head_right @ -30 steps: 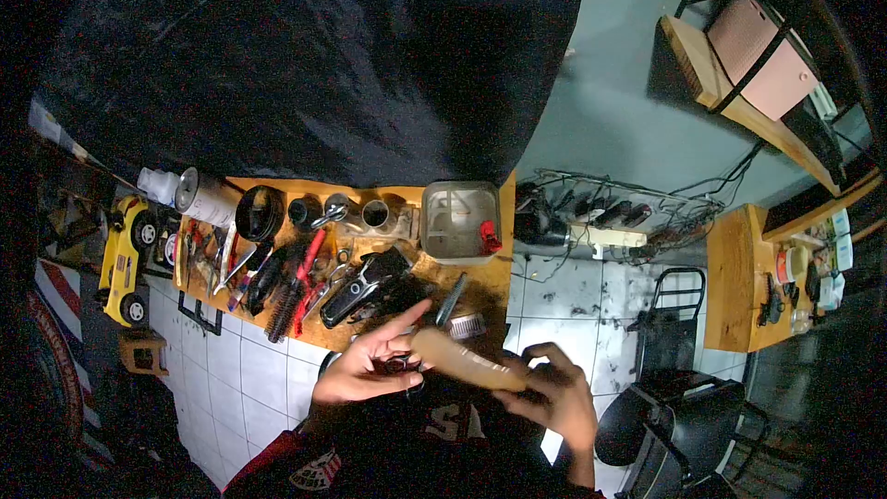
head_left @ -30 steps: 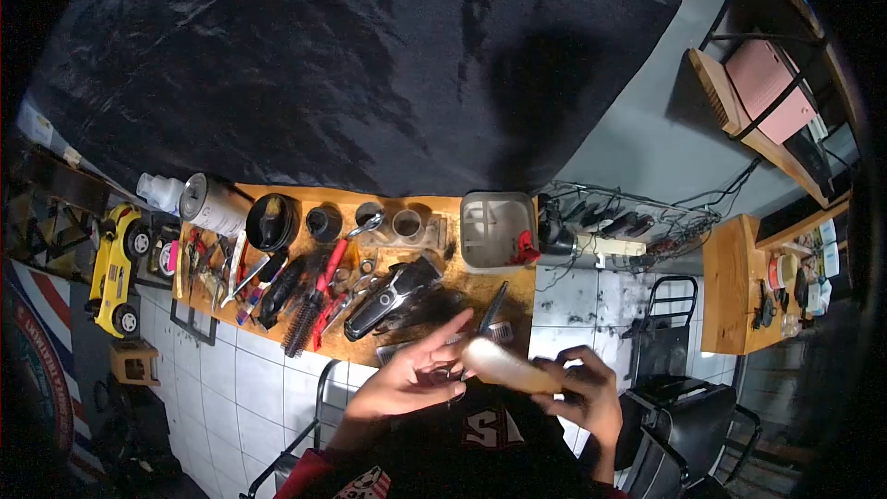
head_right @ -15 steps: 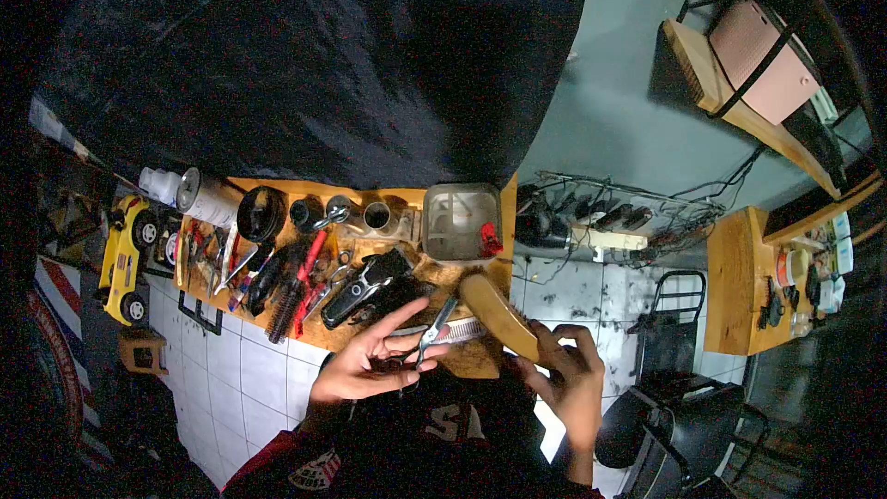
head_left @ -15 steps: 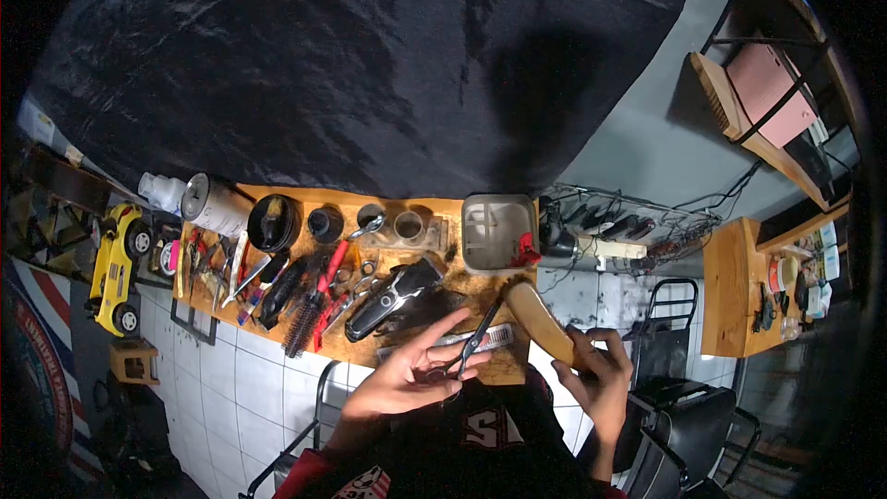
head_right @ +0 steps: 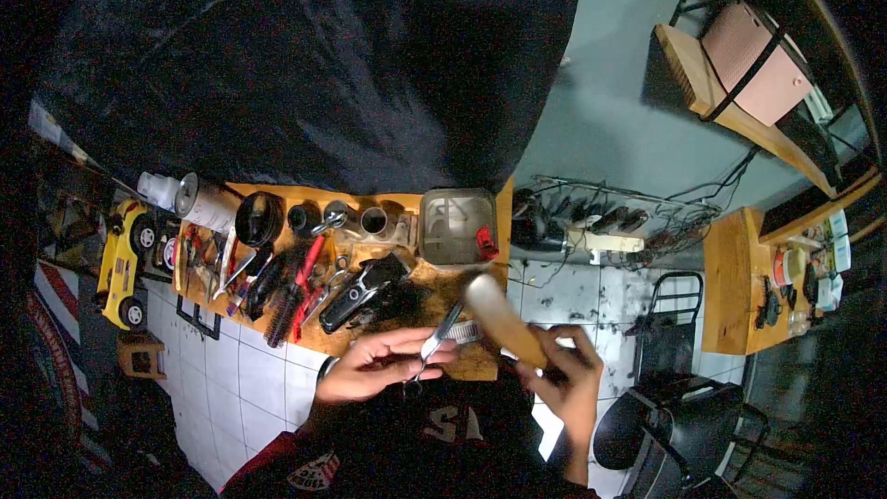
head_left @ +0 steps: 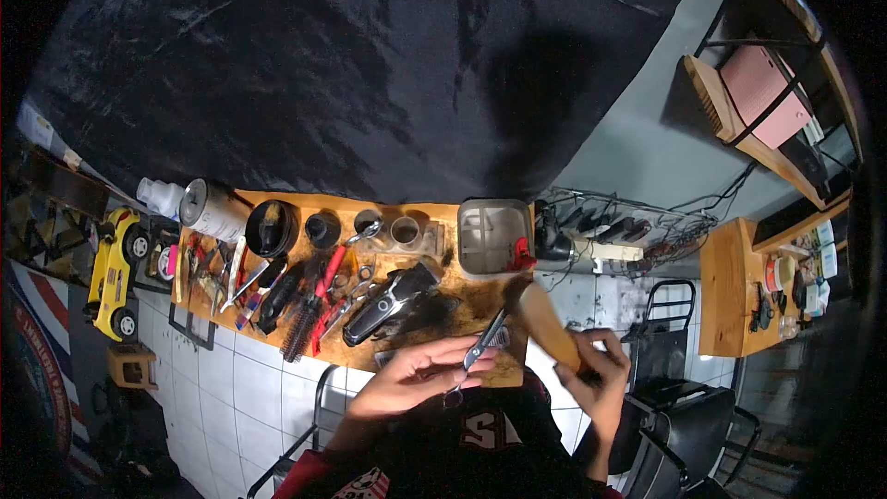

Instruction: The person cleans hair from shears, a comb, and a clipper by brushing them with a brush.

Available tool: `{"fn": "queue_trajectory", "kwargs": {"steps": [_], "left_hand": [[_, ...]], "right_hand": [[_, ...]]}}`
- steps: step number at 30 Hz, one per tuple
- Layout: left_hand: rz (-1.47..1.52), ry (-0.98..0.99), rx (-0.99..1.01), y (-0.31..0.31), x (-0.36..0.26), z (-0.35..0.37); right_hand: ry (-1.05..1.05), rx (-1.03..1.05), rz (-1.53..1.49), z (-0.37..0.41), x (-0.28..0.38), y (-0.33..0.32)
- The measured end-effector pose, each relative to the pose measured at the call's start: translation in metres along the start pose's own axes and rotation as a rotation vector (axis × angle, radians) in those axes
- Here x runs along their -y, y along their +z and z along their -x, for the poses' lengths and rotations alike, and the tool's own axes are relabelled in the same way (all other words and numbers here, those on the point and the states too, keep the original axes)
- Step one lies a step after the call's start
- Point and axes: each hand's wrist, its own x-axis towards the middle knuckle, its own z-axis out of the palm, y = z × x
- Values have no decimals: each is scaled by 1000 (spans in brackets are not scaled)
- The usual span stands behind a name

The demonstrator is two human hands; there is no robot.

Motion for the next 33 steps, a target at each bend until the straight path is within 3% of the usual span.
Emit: {"fn": "queue_trajectory", "kwargs": {"steps": [2, 4, 5, 10, 13, 16, 17, 18, 20, 22, 23, 27, 30, 32, 33], "left_hand": [[45, 63, -4, -6, 9, -3], [12, 220, 44, -12, 17, -12], [5, 187, 4, -12, 19, -10], [-5, 20, -60, -9, 16, -2], [-18, 8, -52, -4, 13, -2], [96, 14, -117, -8, 21, -6], [102, -51, -186, -18, 30, -6], [77, 113, -115, -13, 26, -10], [157, 73, -146, -10, 22, -8], [-15, 163, 30, -21, 25, -5], [114, 38, -67, -19, 28, 0], [131, 14, -56, -13, 23, 1], [235, 8, -129, -8, 21, -4], [281, 157, -17, -21, 35, -4], [219, 77, -86, -16, 25, -4]], "right_hand": [[-58, 246, -40, 7, -5, -8], [-188, 396, -82, 3, 1, -3], [-185, 426, -34, 3, 2, -2], [78, -26, 39, -5, 10, 0], [136, -135, 163, -11, 20, -5], [56, 99, -92, 3, 6, -7], [-187, 228, -19, 2, -1, -8], [-176, 448, -124, 1, 6, -4], [-219, 479, -47, 2, -1, 1], [-196, 331, 11, -2, -4, -4], [-101, 243, -41, 0, -7, -2], [79, -73, 21, -6, 15, -6], [2, 111, -106, 0, 15, -7], [-178, 362, -134, 6, 2, -3], [-258, 439, -132, 3, 10, 1]]}}
